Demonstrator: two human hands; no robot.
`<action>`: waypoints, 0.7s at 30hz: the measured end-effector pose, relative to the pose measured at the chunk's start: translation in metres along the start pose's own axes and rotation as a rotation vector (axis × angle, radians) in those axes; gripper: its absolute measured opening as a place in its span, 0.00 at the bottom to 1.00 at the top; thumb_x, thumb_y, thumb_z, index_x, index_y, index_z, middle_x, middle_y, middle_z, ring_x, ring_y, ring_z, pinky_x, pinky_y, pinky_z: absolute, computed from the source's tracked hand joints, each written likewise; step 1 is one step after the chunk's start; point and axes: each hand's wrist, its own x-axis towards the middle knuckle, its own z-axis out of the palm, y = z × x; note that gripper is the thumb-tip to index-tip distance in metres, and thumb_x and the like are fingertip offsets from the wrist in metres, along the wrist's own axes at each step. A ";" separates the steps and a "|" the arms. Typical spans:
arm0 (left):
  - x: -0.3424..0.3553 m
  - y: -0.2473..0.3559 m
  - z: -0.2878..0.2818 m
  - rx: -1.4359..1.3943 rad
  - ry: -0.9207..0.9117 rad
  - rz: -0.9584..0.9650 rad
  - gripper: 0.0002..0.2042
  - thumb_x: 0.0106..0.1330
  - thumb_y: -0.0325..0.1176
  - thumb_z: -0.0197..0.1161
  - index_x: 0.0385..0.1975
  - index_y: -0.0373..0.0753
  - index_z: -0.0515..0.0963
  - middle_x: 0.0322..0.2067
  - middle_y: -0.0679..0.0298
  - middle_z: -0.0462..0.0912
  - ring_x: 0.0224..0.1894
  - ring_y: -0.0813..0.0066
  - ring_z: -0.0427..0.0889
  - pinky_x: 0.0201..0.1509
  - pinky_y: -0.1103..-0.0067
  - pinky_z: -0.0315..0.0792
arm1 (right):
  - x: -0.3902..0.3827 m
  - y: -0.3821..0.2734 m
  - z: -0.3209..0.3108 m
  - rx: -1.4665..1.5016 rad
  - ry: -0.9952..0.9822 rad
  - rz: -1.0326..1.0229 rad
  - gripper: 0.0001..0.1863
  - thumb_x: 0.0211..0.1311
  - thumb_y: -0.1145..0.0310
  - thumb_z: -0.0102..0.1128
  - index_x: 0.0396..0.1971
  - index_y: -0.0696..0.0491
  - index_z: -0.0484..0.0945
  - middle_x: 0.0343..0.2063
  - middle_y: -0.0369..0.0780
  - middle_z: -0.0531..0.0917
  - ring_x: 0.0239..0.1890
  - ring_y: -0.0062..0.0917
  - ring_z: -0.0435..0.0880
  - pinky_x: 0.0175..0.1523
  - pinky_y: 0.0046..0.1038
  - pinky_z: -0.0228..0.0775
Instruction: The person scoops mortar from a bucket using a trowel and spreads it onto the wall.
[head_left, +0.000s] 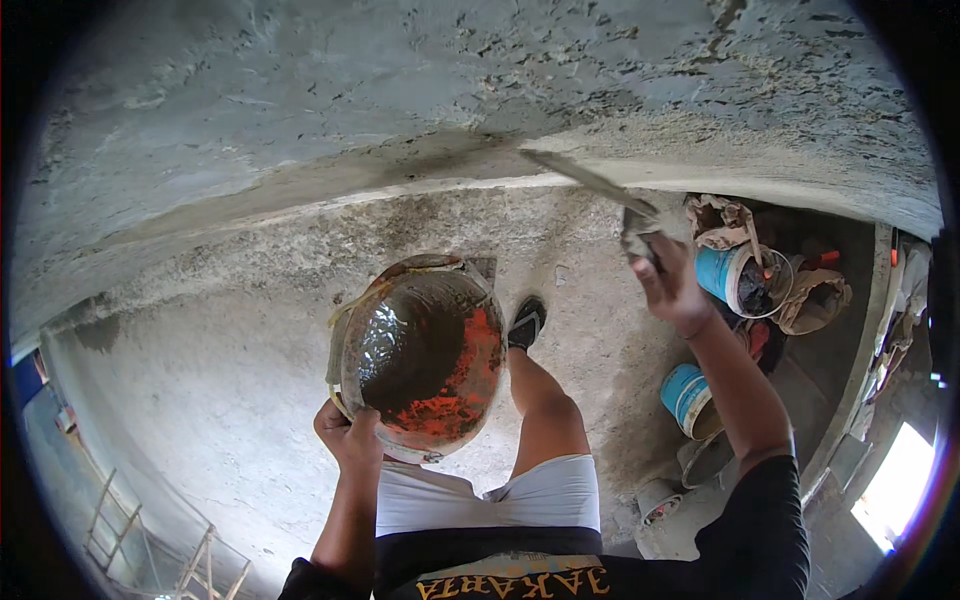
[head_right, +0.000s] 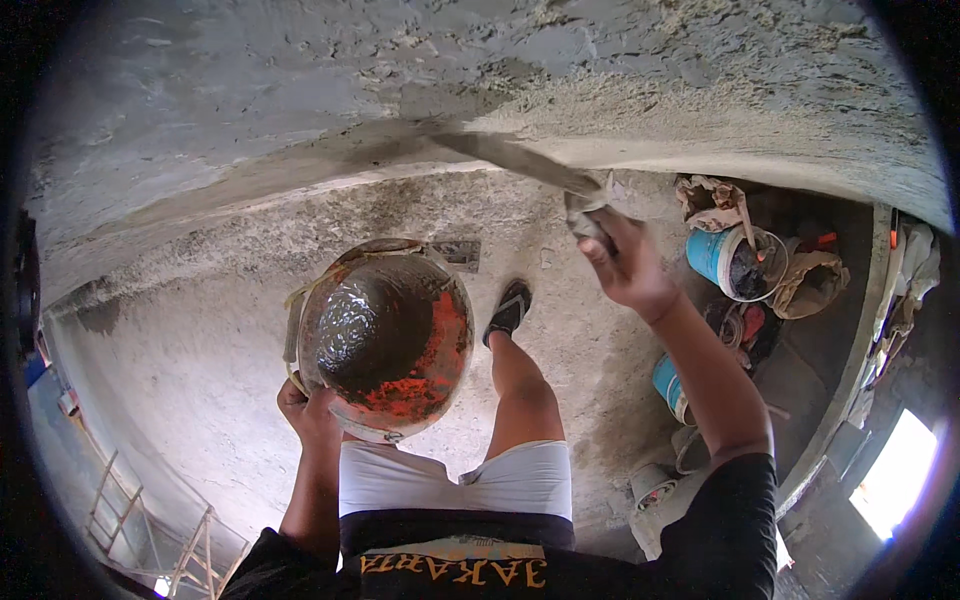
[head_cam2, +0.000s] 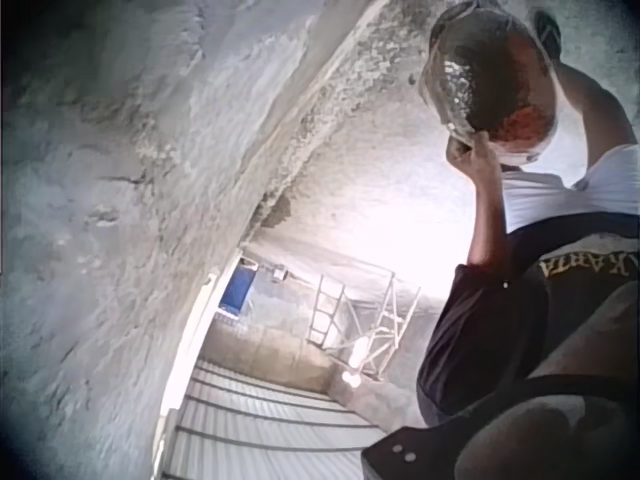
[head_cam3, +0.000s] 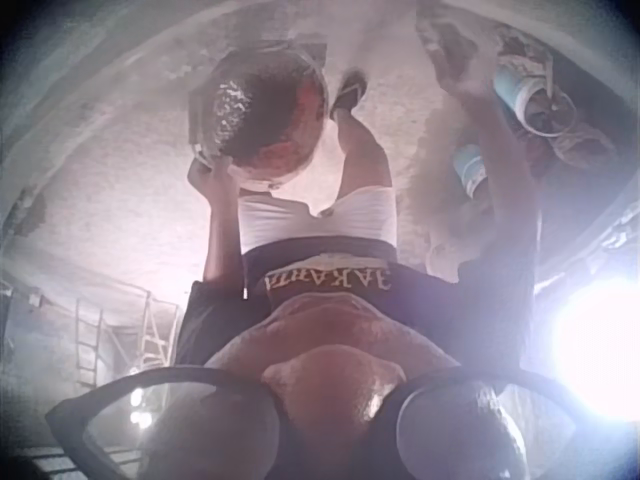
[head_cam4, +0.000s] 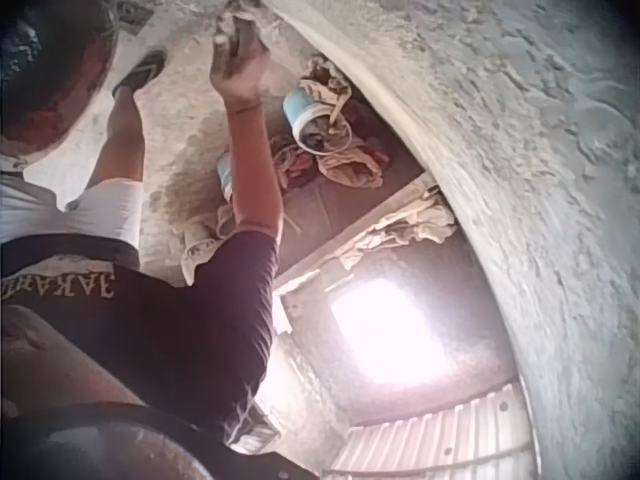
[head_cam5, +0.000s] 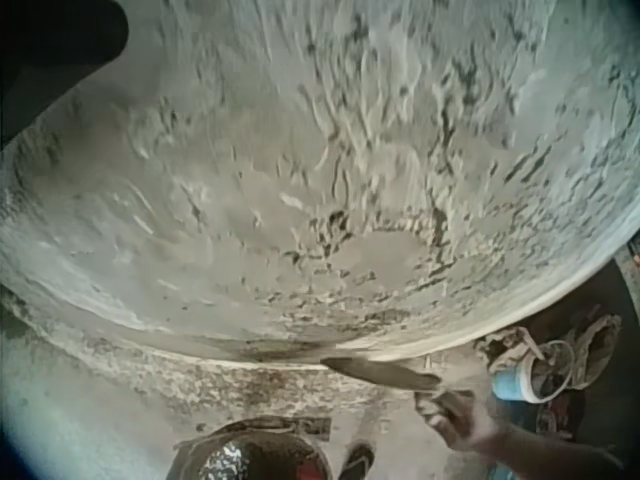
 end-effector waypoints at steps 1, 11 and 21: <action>-0.001 0.000 -0.001 0.005 0.003 -0.003 0.03 0.46 0.20 0.54 0.19 0.32 0.75 0.20 0.71 0.75 0.23 0.87 0.69 0.28 0.86 0.64 | 0.001 -0.001 0.005 -0.048 -0.064 0.013 0.18 0.65 0.61 0.56 0.43 0.62 0.72 0.22 0.46 0.76 0.20 0.31 0.76 0.28 0.28 0.68; -0.002 -0.007 -0.002 0.078 -0.005 -0.003 0.03 0.44 0.18 0.52 0.16 0.34 0.72 0.18 0.72 0.72 0.21 0.87 0.67 0.25 0.86 0.61 | 0.027 0.059 0.033 -0.102 -0.011 0.093 0.21 0.60 0.56 0.63 0.41 0.60 0.74 0.25 0.52 0.79 0.28 0.42 0.82 0.34 0.31 0.72; -0.002 -0.003 -0.010 0.024 -0.030 0.038 0.03 0.44 0.18 0.53 0.16 0.33 0.72 0.18 0.72 0.73 0.21 0.88 0.68 0.25 0.86 0.62 | 0.003 0.002 -0.057 -0.139 -0.027 0.117 0.16 0.64 0.61 0.57 0.39 0.61 0.73 0.23 0.38 0.76 0.26 0.16 0.71 0.31 0.23 0.65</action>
